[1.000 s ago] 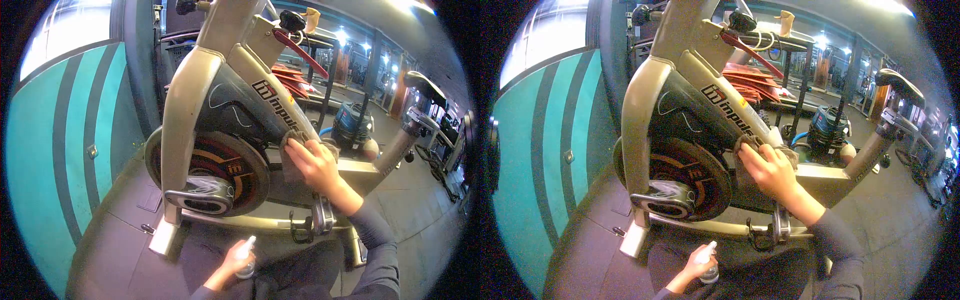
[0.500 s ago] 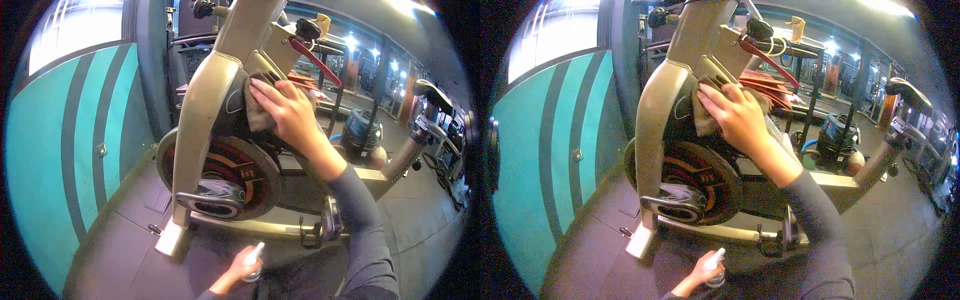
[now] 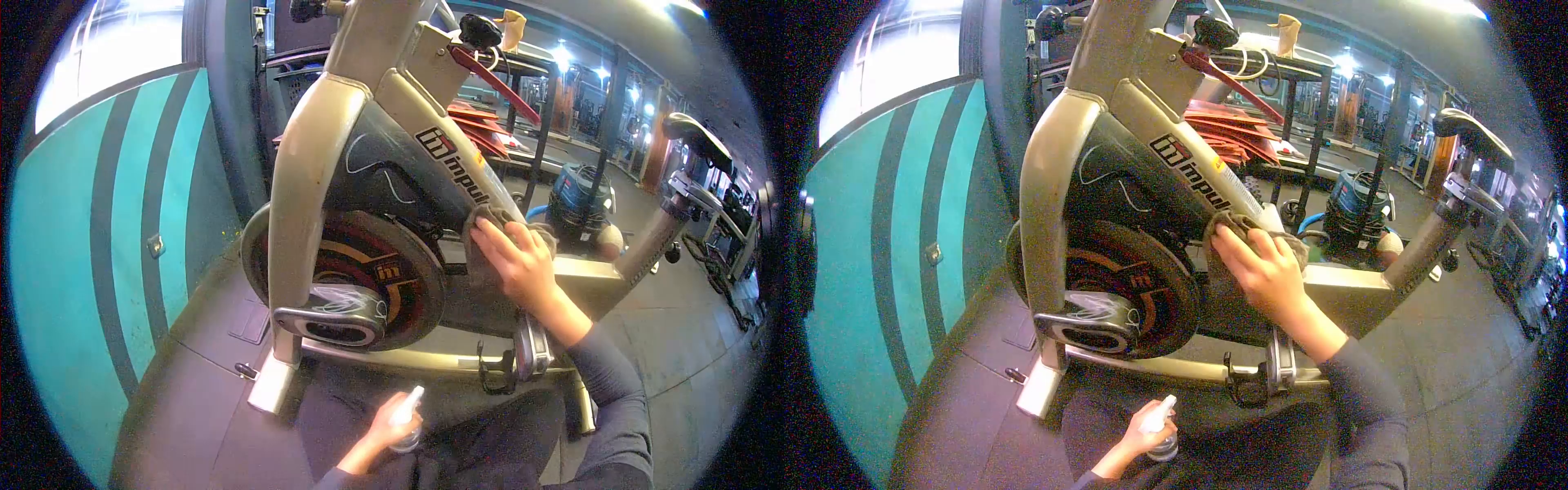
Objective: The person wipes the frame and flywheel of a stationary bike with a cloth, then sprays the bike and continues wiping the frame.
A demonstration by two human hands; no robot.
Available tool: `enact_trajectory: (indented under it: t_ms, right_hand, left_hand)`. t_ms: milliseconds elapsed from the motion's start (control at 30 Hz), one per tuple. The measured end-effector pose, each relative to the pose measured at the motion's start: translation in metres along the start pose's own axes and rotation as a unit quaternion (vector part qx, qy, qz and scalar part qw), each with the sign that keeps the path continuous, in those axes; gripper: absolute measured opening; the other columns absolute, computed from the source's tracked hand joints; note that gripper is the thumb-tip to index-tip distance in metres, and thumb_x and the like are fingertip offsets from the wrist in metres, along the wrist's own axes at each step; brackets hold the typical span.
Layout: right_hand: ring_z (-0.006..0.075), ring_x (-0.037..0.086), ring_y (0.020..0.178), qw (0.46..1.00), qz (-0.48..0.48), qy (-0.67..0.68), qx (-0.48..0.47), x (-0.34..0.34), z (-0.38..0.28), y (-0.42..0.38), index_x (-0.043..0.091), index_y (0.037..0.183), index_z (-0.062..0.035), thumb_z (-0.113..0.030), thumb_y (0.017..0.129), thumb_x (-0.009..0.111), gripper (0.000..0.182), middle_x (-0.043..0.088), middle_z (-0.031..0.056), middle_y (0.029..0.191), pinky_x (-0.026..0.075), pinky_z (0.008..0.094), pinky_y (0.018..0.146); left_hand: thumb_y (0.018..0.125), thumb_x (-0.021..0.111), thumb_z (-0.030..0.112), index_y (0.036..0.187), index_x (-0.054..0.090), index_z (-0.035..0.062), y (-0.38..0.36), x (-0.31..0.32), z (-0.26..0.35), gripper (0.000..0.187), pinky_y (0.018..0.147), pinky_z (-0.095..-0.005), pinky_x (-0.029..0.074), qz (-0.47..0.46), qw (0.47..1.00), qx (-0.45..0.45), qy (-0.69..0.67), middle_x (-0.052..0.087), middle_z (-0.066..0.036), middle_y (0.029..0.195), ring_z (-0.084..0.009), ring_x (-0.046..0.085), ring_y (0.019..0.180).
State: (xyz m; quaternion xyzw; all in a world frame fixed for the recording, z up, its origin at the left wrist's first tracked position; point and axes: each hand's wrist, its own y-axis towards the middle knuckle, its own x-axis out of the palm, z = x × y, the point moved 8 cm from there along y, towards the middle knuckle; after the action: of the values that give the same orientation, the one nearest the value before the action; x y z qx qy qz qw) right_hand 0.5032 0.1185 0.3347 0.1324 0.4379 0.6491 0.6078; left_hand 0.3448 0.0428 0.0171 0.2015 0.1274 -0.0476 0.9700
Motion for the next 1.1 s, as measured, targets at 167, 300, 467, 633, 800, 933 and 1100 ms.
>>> enact_trajectory:
  t_ms: [167, 300, 467, 633, 800, 933, 1100]
  right_hand:
    - [0.0228, 0.057, 0.088, 0.990, -0.020, 0.127, 0.049, -0.030, 0.018, 0.027, 0.066, 0.111, -0.0085, -0.011, 0.073, 0.057, 0.039, 0.061, 0.0005, 0.119, 0.051, 0.0357, 0.075]
    - [0.0224, 0.055, 0.091, 0.990, 0.109, 0.091, 0.015, -0.056, 0.019, 0.088, 0.066, 0.113, -0.0099, -0.013, 0.074, 0.057, 0.041, 0.061, 0.0009, 0.120, 0.050, 0.0361, 0.080]
    - [0.0202, 0.052, 0.096, 0.996, 0.084, 0.000, -0.012, 0.005, -0.001, 0.113, 0.061, 0.122, -0.0132, -0.014, 0.077, 0.055, 0.045, 0.055, -0.0015, 0.124, 0.048, 0.0315, 0.074]
    - [0.0173, 0.052, 0.091, 0.994, 0.079, -0.070, -0.021, 0.012, -0.006, 0.068, 0.062, 0.123, -0.0164, -0.017, 0.080, 0.056, 0.044, 0.055, -0.0038, 0.122, 0.046, 0.0278, 0.067]
    - [0.0205, 0.052, 0.093, 0.997, 0.003, -0.072, -0.032, 0.014, -0.004, 0.021, 0.060, 0.127, -0.0129, -0.013, 0.078, 0.052, 0.050, 0.056, -0.0006, 0.125, 0.047, 0.0310, 0.073]
    - [0.0221, 0.054, 0.091, 0.999, -0.049, -0.012, 0.003, 0.008, 0.001, -0.003, 0.061, 0.124, -0.0111, -0.011, 0.072, 0.057, 0.052, 0.056, 0.0015, 0.123, 0.049, 0.0336, 0.071]
    - [0.0211, 0.054, 0.089, 0.993, -0.057, 0.087, 0.056, -0.027, 0.011, 0.019, 0.064, 0.118, -0.0098, -0.012, 0.073, 0.058, 0.045, 0.058, 0.0000, 0.116, 0.050, 0.0324, 0.072]
  left_hand:
    - [0.070, 0.069, 0.009, 0.093, 0.066, 0.0022, -0.003, 0.003, -0.003, 0.025, 0.081, -0.0345, 0.050, -0.010, 0.999, 0.026, 0.020, 0.069, -0.006, 0.084, -0.0233, 0.063, 0.089]
    - [0.069, 0.070, 0.009, 0.094, 0.066, 0.0031, -0.002, 0.007, -0.003, 0.025, 0.079, -0.0349, 0.051, -0.014, 0.998, 0.062, 0.029, 0.067, -0.007, 0.085, -0.0245, 0.063, 0.086]
    - [0.070, 0.071, 0.006, 0.096, 0.064, 0.0007, -0.002, 0.009, -0.001, 0.028, 0.076, -0.0325, 0.051, -0.021, 0.998, 0.036, 0.048, 0.065, -0.010, 0.092, -0.0241, 0.063, 0.083]
    - [0.069, 0.071, 0.006, 0.096, 0.064, 0.0006, -0.002, 0.003, 0.006, 0.029, 0.077, -0.0336, 0.051, -0.013, 0.997, 0.074, 0.032, 0.066, -0.009, 0.089, -0.0239, 0.063, 0.084]
    - [0.069, 0.070, 0.007, 0.095, 0.065, 0.0007, 0.004, 0.007, 0.005, 0.027, 0.080, -0.0351, 0.051, -0.025, 0.997, 0.056, 0.040, 0.067, -0.007, 0.086, -0.0240, 0.063, 0.086]
    - [0.069, 0.070, 0.008, 0.095, 0.065, 0.0003, 0.000, 0.008, 0.005, 0.028, 0.081, -0.0356, 0.051, -0.022, 0.999, 0.035, 0.014, 0.067, -0.008, 0.087, -0.0244, 0.063, 0.088]
    - [0.069, 0.071, 0.009, 0.094, 0.065, 0.0003, -0.004, 0.007, 0.005, 0.027, 0.081, -0.0353, 0.050, -0.020, 0.998, 0.047, 0.022, 0.067, -0.009, 0.089, -0.0247, 0.063, 0.087]
